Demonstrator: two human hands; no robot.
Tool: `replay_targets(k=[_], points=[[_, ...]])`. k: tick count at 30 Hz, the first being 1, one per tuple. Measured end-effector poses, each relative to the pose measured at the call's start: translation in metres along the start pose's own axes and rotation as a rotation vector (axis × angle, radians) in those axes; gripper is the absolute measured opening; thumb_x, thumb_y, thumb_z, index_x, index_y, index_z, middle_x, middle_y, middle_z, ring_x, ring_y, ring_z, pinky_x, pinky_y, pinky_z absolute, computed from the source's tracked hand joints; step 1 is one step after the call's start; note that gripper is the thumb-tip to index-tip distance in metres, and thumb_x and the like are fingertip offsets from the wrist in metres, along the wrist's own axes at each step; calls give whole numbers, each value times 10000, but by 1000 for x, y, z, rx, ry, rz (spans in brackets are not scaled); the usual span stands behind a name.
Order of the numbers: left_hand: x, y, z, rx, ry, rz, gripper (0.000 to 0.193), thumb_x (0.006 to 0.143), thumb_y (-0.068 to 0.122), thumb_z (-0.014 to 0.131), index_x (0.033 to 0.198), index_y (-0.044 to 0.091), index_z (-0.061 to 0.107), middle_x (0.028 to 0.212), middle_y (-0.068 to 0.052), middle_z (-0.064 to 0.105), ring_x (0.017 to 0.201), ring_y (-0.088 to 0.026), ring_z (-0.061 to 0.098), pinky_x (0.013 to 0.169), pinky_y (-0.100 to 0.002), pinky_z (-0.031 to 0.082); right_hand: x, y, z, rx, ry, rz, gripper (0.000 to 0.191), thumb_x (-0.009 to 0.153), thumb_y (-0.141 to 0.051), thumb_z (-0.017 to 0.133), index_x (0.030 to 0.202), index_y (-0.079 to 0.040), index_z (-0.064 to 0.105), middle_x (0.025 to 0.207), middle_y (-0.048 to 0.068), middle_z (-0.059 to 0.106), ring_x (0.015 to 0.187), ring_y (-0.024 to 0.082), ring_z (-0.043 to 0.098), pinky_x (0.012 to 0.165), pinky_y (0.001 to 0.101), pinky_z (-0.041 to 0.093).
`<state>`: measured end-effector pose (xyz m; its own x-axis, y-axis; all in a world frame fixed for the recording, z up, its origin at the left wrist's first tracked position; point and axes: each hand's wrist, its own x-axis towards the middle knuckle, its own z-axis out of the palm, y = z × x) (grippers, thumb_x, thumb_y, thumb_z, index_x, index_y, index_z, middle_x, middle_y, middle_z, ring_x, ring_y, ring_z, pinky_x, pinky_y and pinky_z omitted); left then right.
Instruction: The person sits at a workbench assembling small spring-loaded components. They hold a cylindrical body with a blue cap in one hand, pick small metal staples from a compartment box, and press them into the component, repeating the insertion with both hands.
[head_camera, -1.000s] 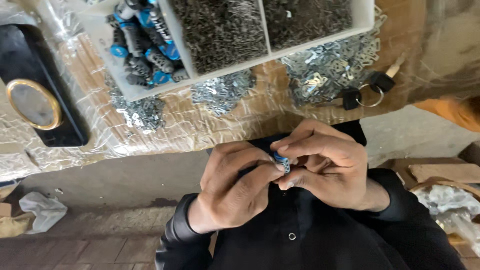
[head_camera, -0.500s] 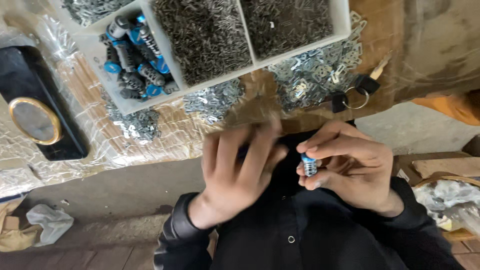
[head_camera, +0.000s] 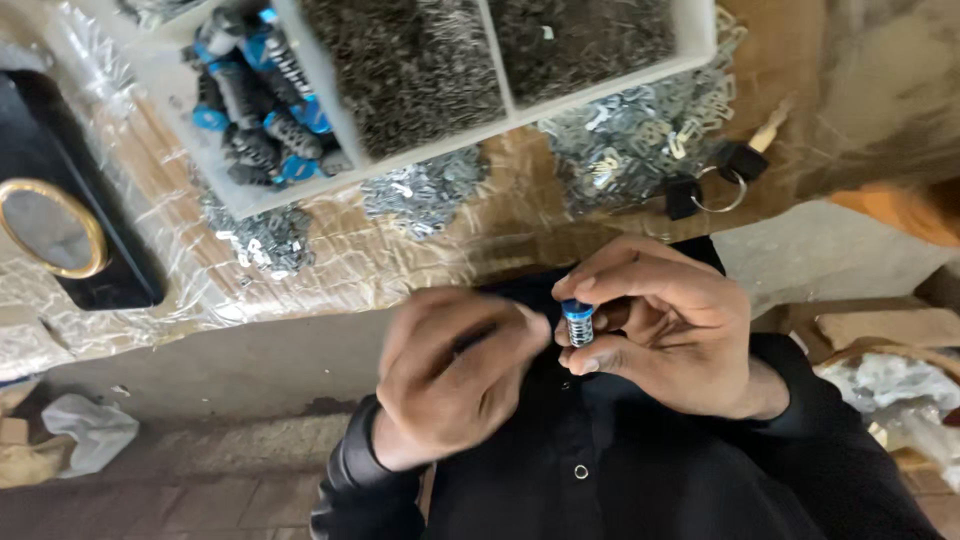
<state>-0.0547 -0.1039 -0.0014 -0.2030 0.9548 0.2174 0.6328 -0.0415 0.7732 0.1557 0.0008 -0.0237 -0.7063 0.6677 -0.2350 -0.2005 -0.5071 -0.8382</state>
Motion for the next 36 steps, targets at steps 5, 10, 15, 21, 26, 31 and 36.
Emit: replay_targets(k=[5, 10, 15, 21, 26, 31, 36], points=[[18, 4, -8, -228, 30, -223, 212, 855, -63, 808, 995, 81, 741, 1004, -62, 738, 875, -193, 720, 752, -282, 617, 7, 1, 7, -49, -27, -2, 366, 932, 94, 762, 1265, 100, 610, 1331, 241, 597, 1082, 258, 758, 905, 339, 720], [32, 4, -11, -60, -24, 156, 246, 859, -14, 869, 1056, 45, 736, 1039, -78, 731, 908, -227, 669, 808, -346, 553, 8, 6, 13, -227, -12, -41, 338, 892, 80, 774, 1204, 106, 646, 1295, 238, 608, 1092, 262, 734, 900, 334, 714], [16, -8, -17, -235, -68, 49, 295, 764, -14, 837, 1023, 36, 704, 982, -78, 714, 871, -232, 680, 792, -358, 559, 7, 12, 24, -17, -59, -7, 301, 945, 73, 757, 1225, 112, 652, 1270, 233, 603, 1052, 264, 778, 894, 332, 725], [3, -10, -25, -80, -44, 134, 338, 820, -35, 843, 1124, 33, 712, 1065, -98, 701, 920, -265, 647, 813, -377, 568, 16, 19, 30, -131, -67, -29, 314, 908, 17, 795, 1185, 98, 671, 1250, 203, 612, 1014, 213, 773, 828, 285, 734], [-4, -15, -43, -259, -229, -29, 346, 732, 54, 892, 1050, 91, 761, 962, -67, 642, 790, -249, 611, 693, -346, 519, 26, 16, 24, -373, -285, -101, 311, 810, -20, 867, 1081, 54, 734, 1154, 126, 653, 981, 195, 756, 809, 291, 665], [-6, -7, -21, -551, -204, -460, 357, 887, 101, 852, 1204, 65, 691, 1054, -16, 672, 810, -123, 683, 702, -257, 566, 26, 12, 7, -309, -308, -64, 393, 751, -23, 921, 1091, 48, 737, 1138, 120, 682, 945, 218, 777, 794, 312, 677], [6, -7, -7, 422, -80, -23, 478, 839, 125, 845, 1281, 23, 693, 1010, -122, 605, 895, -290, 570, 770, -409, 493, 10, 4, 3, -68, -60, 12, 350, 868, 114, 795, 1193, 88, 670, 1238, 202, 614, 922, 238, 781, 804, 333, 737]])
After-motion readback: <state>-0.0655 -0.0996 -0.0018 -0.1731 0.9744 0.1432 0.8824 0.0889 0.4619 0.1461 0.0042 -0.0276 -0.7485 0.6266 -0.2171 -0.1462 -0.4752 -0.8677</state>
